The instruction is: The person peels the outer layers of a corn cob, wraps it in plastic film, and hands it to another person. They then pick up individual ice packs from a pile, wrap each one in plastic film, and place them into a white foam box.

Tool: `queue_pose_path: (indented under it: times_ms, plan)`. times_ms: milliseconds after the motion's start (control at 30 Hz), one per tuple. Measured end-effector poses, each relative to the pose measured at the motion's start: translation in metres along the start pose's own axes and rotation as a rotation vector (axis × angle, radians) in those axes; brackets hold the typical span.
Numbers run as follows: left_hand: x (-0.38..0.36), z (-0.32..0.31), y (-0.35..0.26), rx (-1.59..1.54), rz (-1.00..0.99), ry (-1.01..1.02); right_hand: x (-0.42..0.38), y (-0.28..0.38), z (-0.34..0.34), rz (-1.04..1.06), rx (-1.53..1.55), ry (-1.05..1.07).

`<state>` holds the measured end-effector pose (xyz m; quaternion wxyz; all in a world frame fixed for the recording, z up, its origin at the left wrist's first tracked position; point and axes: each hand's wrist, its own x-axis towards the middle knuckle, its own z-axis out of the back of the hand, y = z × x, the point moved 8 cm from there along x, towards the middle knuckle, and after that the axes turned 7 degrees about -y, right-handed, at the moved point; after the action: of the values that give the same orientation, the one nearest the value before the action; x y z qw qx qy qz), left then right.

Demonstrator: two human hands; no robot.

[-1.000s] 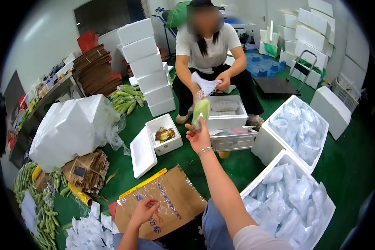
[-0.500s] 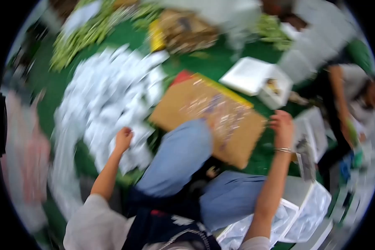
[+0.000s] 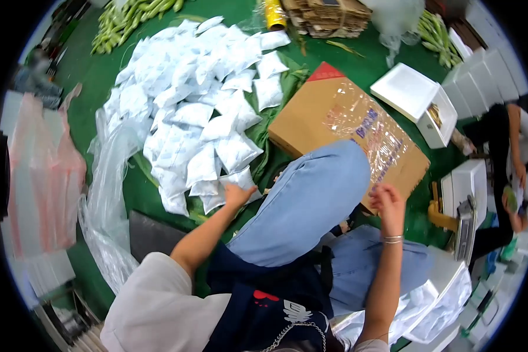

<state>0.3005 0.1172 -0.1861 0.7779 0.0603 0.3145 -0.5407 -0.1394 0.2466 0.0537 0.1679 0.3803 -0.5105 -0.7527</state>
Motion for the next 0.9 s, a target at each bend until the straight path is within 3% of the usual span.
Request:
queue_pose_path:
  times_ms: [67, 133, 200, 267, 333, 367, 433, 567, 700, 900]
  plan:
    - [0.006, -0.031, 0.010, 0.021, 0.241, -0.109, -0.017, -0.022, -0.017, -0.014, -0.045, 0.059]
    - [-0.012, -0.004, 0.003, 0.042, 0.581, -0.150, -0.029, -0.032, -0.025, 0.055, -0.166, 0.073]
    - [-0.012, 0.001, 0.007, 0.062, 0.611, -0.311, -0.036, -0.045, -0.027, -0.011, -0.109, 0.081]
    - [-0.014, 0.001, 0.009, 0.081, 0.554, -0.422, -0.042, -0.049, -0.023, -0.001, -0.101, 0.079]
    - [-0.004, -0.007, 0.019, 0.032, 0.585, -0.341, -0.040, -0.058, -0.016, 0.024, -0.079, 0.045]
    - [0.009, -0.011, 0.022, 0.043, 0.537, -0.236, -0.045, -0.045, -0.014, 0.051, -0.072, 0.023]
    - [-0.002, -0.005, 0.012, -0.275, 0.372, -0.017, -0.051, -0.027, -0.008, 0.109, -0.047, -0.035]
    - [0.016, -0.032, 0.001, -0.502, 0.213, 0.139, -0.051, -0.018, -0.012, 0.250, -0.064, -0.095]
    - [0.013, -0.032, -0.010, -0.565, 0.104, 0.181, -0.056, -0.005, -0.017, 0.299, -0.104, -0.061]
    - [-0.018, 0.001, -0.040, -0.692, -0.132, 0.165, -0.064, 0.006, 0.002, 0.372, -0.198, -0.189]
